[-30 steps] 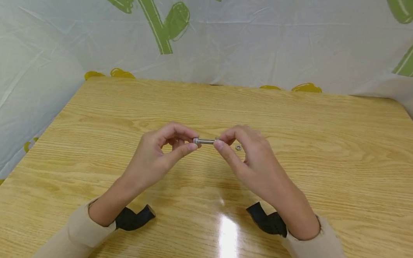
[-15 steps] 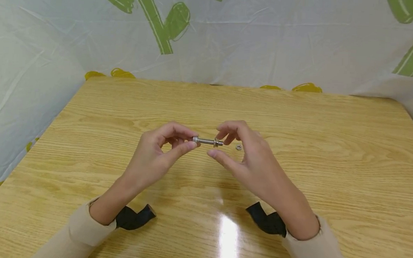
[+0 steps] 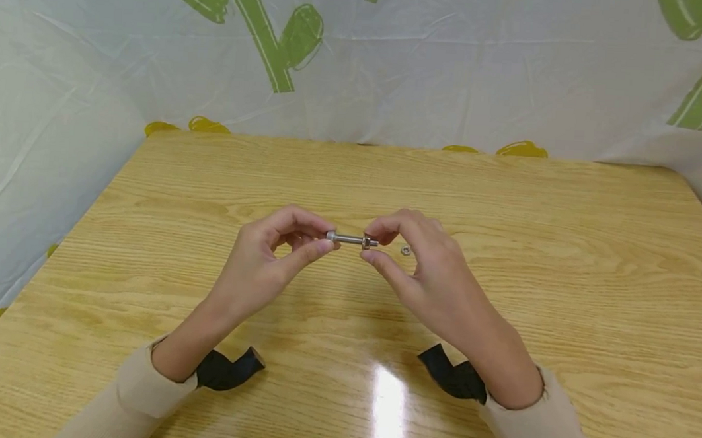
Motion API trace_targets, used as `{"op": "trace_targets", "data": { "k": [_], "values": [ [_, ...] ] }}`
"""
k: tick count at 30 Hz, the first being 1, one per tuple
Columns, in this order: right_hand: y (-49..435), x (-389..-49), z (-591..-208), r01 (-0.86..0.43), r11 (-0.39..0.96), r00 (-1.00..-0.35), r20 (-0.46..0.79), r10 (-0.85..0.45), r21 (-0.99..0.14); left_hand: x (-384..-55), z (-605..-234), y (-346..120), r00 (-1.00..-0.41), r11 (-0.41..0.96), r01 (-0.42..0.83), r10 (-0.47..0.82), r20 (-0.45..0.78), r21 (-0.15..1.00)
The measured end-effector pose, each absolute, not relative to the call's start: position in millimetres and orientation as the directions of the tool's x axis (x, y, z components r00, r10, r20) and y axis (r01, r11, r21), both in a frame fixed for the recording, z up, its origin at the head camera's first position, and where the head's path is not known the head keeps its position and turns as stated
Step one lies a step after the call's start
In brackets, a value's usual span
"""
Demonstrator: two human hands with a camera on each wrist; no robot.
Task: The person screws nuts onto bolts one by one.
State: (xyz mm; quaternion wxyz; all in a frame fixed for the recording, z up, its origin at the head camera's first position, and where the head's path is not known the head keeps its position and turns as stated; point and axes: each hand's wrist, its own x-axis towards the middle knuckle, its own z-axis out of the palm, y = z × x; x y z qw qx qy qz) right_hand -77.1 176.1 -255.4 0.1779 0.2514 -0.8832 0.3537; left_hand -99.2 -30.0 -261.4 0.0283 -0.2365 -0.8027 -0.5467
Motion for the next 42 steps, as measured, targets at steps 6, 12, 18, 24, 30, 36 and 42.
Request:
{"op": "trace_targets", "data": {
  "k": [6,12,18,24,30,36,42],
  "values": [
    [176.0,-76.2,-255.2,-0.525,0.633,-0.843,0.45,-0.296,-0.569,-99.0,-261.3,-29.6,-0.884,0.289,0.417,0.351,0.31,0.862],
    [174.7,-74.7,-255.2,-0.491,0.642,-0.866,0.414,-0.281,-0.589,-98.1,-260.8,-29.8,-0.885,0.292,0.413,0.352,0.304,0.863],
    [172.2,-75.3,-256.6,-0.459,0.647,-0.884,0.386,-0.264,-0.608,-97.2,-260.8,-28.6,-0.873,0.275,0.433,0.367,0.323,0.858],
    [170.5,-74.6,-256.3,-0.42,0.653,-0.901,0.378,-0.214,-0.63,-96.2,-261.6,-27.8,-0.872,0.276,0.436,0.366,0.326,0.856],
    [174.3,-74.3,-253.3,-0.398,0.656,-0.914,0.336,-0.227,-0.641,-95.8,-261.2,-28.0,-0.886,0.284,0.408,0.353,0.301,0.868],
    [175.2,-75.0,-253.3,-0.501,0.634,-0.861,0.418,-0.291,-0.59,-97.0,-261.3,-29.2,-0.897,0.271,0.381,0.338,0.283,0.884],
    [175.4,-75.9,-255.5,-0.538,0.634,-0.833,0.465,-0.299,-0.555,-97.6,-261.7,-29.5,-0.892,0.263,0.392,0.342,0.295,0.882]
  ]
}}
